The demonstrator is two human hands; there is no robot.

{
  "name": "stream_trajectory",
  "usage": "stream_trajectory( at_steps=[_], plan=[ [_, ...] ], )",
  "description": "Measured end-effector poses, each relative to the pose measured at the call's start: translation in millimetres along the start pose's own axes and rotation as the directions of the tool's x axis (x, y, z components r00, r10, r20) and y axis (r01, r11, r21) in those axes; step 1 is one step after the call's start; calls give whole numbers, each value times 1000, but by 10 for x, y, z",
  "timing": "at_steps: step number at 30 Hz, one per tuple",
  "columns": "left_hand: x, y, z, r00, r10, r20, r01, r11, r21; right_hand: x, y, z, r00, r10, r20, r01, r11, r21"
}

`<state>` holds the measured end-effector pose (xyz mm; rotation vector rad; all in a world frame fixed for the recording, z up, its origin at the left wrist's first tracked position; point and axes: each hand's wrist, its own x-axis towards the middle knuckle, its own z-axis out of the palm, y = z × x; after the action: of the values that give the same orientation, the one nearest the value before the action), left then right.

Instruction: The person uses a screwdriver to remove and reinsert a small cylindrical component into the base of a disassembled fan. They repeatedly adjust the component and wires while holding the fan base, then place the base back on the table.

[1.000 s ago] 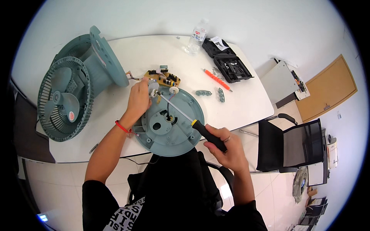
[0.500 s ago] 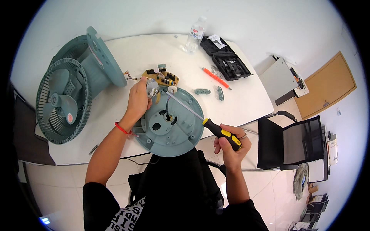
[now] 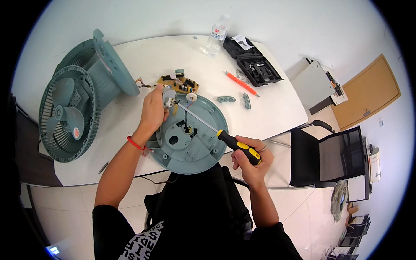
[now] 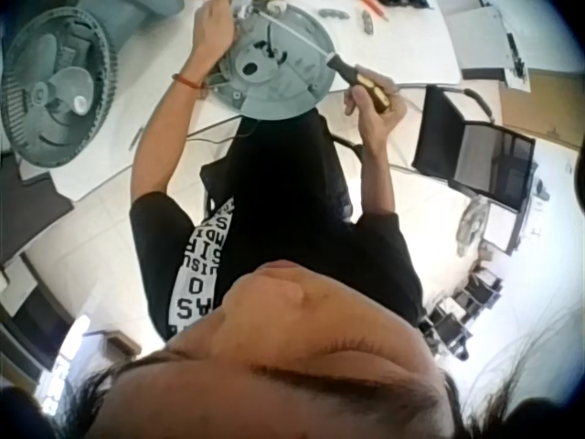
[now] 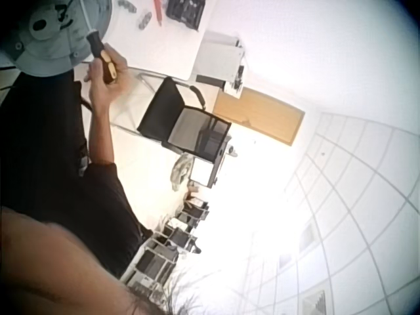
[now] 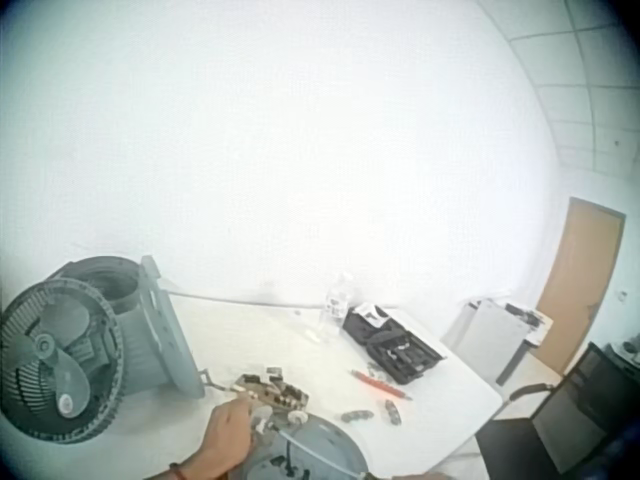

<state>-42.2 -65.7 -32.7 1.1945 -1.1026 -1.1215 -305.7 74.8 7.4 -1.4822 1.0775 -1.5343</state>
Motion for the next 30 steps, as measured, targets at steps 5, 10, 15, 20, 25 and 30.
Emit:
stream_trajectory(
  at_steps=[5,10,15,20,25,30],
  plan=[
    [-2,-3,-3,1000,-8,9,9,1000,-18,-12,19,-7,999,-42,19,43,999,-24],
    [-15,73,-22,999,-46,17,46,998,-33,-40,91,-15,999,-45,7,45,999,5],
    [-1,63,-28,991,-130,45,134,984,-121,-82,164,68,996,-89,-9,89,996,-5],
    [3,52,-41,992,-96,80,107,985,-134,-132,269,111,992,-130,2,129,989,67],
    [14,40,-53,991,-113,70,121,984,-128,-142,313,121,988,-153,-16,154,984,90],
    [10,55,-34,989,-135,64,142,980,-136,-152,302,146,992,-122,-24,123,991,51]
  ],
)
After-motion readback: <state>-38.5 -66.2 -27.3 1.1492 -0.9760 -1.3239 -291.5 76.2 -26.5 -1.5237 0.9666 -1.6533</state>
